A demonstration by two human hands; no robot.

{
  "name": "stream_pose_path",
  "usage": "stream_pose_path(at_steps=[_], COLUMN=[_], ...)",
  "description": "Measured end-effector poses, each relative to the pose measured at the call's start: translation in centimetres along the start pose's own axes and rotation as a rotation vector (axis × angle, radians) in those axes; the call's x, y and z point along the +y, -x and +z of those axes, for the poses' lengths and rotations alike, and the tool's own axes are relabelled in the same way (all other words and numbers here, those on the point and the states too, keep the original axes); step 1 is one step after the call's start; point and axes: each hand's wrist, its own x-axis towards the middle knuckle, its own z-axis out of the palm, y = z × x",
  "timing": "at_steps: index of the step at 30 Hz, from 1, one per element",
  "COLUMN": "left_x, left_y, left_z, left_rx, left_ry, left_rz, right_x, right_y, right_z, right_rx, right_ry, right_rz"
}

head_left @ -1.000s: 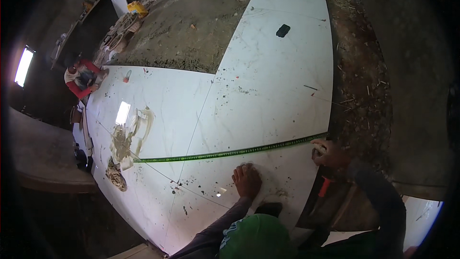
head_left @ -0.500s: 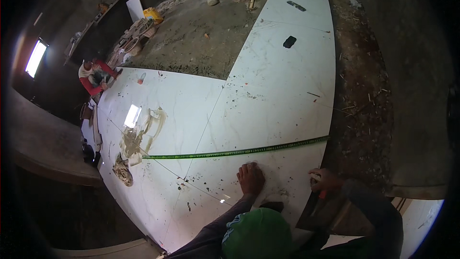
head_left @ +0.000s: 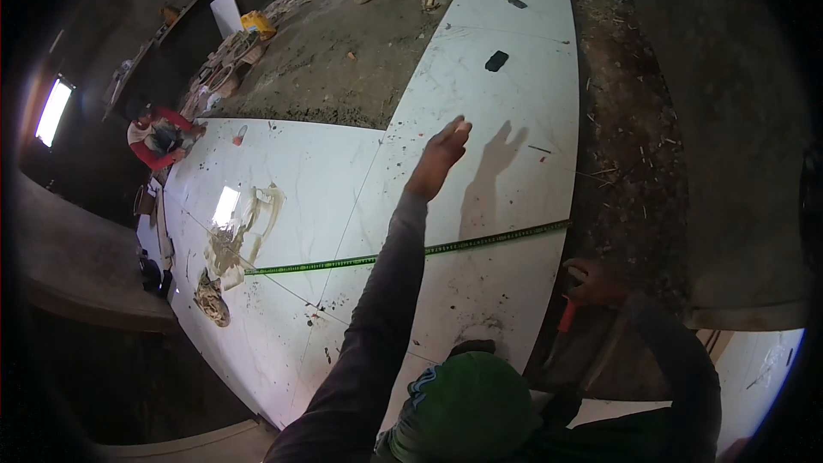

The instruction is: The person measures an open section of the floor with a tape measure and then uses a hammer and a chisel to break up the concrete and debris in that area.

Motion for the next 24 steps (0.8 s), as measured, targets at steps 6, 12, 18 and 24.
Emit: stream_pose_path(at_steps=[6, 12, 18, 24], left_x=[2.8, -1.0, -9.0, -11.4], left_y=[-0.8, -0.3, 9.5, 27.7], left_z=[3.3, 2.7, -4.8, -4.4], left_rx=[-0.071, -0.093, 0.43, 0.756], left_ry=[-0.095, -0.123, -0.483, -0.893], left_rz=[-0.071, -0.097, 0.06, -0.186], right_x=[-0.2, 4.0, 0.0, 7.6], right_y=[0.2, -0.7, -0.1, 1.0], right_z=[2.3, 2.1, 3.8, 7.7], right_rx=[-0.055, -0.02, -0.225, -0.426], right_ry=[0.295, 0.086, 0.03, -0.08], right_rz=[-0.108, -0.103, 0.142, 0.269])
